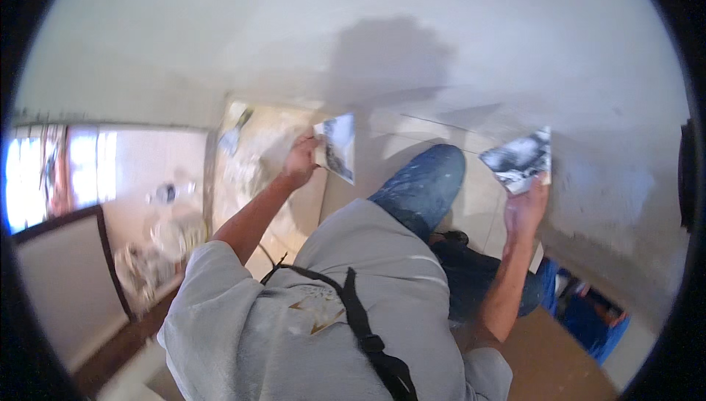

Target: The person scoops plaster onto putty knives, mixes the plaster between the blades, and applies it to the wall corner using a putty knife.

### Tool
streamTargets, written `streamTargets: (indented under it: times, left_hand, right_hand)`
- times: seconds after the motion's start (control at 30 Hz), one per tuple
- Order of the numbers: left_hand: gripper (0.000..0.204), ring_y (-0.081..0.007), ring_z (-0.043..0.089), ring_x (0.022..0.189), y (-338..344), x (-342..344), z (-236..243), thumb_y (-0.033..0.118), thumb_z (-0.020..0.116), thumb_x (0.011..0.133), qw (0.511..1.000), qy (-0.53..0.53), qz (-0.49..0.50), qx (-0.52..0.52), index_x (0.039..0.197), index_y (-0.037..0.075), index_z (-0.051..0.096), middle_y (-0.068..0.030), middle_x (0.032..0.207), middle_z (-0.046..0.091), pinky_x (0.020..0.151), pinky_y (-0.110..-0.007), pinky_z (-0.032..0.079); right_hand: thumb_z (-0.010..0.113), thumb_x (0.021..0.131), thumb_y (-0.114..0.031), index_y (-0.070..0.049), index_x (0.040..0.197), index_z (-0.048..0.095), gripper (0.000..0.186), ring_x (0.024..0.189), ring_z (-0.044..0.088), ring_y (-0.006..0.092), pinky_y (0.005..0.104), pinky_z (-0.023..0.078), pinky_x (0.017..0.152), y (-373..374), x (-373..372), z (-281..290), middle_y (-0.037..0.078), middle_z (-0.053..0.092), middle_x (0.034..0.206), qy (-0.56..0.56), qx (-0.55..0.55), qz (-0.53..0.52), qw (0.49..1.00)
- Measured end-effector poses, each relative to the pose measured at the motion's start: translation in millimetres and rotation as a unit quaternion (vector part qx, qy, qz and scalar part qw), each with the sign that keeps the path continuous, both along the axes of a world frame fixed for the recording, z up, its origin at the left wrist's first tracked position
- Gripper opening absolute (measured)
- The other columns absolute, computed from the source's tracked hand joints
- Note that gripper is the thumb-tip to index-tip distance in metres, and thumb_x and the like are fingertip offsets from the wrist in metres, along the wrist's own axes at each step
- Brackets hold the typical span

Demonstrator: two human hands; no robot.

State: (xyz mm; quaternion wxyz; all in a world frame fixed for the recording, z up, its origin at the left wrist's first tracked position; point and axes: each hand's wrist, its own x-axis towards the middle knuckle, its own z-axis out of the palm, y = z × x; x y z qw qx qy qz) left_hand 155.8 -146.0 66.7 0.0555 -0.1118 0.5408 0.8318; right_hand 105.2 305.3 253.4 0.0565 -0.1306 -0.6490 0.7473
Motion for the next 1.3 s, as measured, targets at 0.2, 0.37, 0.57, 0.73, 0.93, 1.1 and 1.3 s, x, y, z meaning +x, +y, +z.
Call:
streamTargets:
  times: [0.2,0.37,0.57,0.73,0.93,1.1,1.3]
  left_hand:
    - [0.027,-0.0261,0.062,0.106,-44.3,211.1,-13.5,0.017,0.045,0.100,0.923,-0.179,0.326,-0.098,0.125,0.007,0.052,-0.0097,0.119,0.060,0.082,-0.046,0.057]
    - [0.037,-0.0341,0.057,0.114,-27.9,378.5,-107.1,0.016,0.047,0.097,0.705,-0.343,0.613,0.097,0.133,0.012,0.047,-0.0138,0.130,0.053,0.083,-0.053,0.056]
    - [0.036,-0.0347,0.059,0.111,-19.2,400.7,-161.3,0.017,0.047,0.098,0.652,-0.414,0.624,0.119,0.133,0.014,0.050,-0.0122,0.128,0.057,0.086,-0.055,0.055]
    - [0.037,-0.0368,0.064,0.096,-37.2,375.6,-182.9,0.014,0.052,0.092,0.671,-0.430,0.603,0.040,0.127,0.002,0.049,-0.0196,0.119,0.057,0.067,-0.050,0.061]
    - [0.045,-0.0352,0.063,0.096,-61.1,350.9,-203.6,0.015,0.054,0.091,0.671,-0.436,0.599,0.029,0.131,0.000,0.040,-0.0192,0.121,0.055,0.062,-0.048,0.061]
    - [0.046,-0.0340,0.061,0.101,-91.0,340.4,-225.4,0.018,0.050,0.096,0.738,-0.361,0.569,0.026,0.137,0.006,0.035,-0.0176,0.127,0.052,0.066,-0.051,0.058]
    - [0.045,-0.0330,0.057,0.111,-87.0,332.4,-210.9,0.016,0.047,0.099,0.757,-0.337,0.559,0.036,0.140,0.005,0.032,-0.0152,0.132,0.050,0.074,-0.052,0.057]
  right_hand:
    - [0.048,0.104,-0.037,-0.005,0.132,0.049,0.043,0.118,0.058,0.0205,0.0367,0.046,0.099,11.0,-35.2,26.3,0.008,0.058,0.130,-0.043,-0.075,0.115,0.990]
    - [0.049,0.103,-0.036,-0.006,0.133,0.048,0.042,0.118,0.057,0.0222,0.0389,0.045,0.100,-16.0,-39.4,50.6,0.009,0.057,0.129,-0.043,-0.055,0.191,0.979]
    - [0.049,0.103,-0.037,-0.006,0.130,0.051,0.041,0.115,0.058,0.0168,0.0348,0.046,0.097,-31.8,-55.2,72.1,0.005,0.059,0.128,-0.056,-0.005,0.237,0.970]
    - [0.048,0.104,-0.034,-0.005,0.133,0.050,0.041,0.117,0.057,0.0197,0.0376,0.045,0.100,-40.8,-55.7,83.1,0.007,0.058,0.129,-0.052,0.013,0.233,0.971]
    - [0.047,0.104,-0.033,-0.004,0.134,0.048,0.042,0.118,0.057,0.0212,0.0393,0.045,0.101,-35.2,-57.2,82.9,0.008,0.056,0.131,-0.029,0.035,0.202,0.978]
    - [0.048,0.104,-0.035,-0.004,0.134,0.047,0.043,0.119,0.056,0.0227,0.0405,0.045,0.101,-37.6,-58.4,85.6,0.009,0.055,0.132,-0.030,0.018,0.218,0.975]
    - [0.047,0.104,-0.035,-0.004,0.136,0.047,0.044,0.121,0.055,0.0234,0.0414,0.044,0.102,-44.5,-51.6,89.6,0.009,0.054,0.135,-0.039,0.025,0.218,0.975]
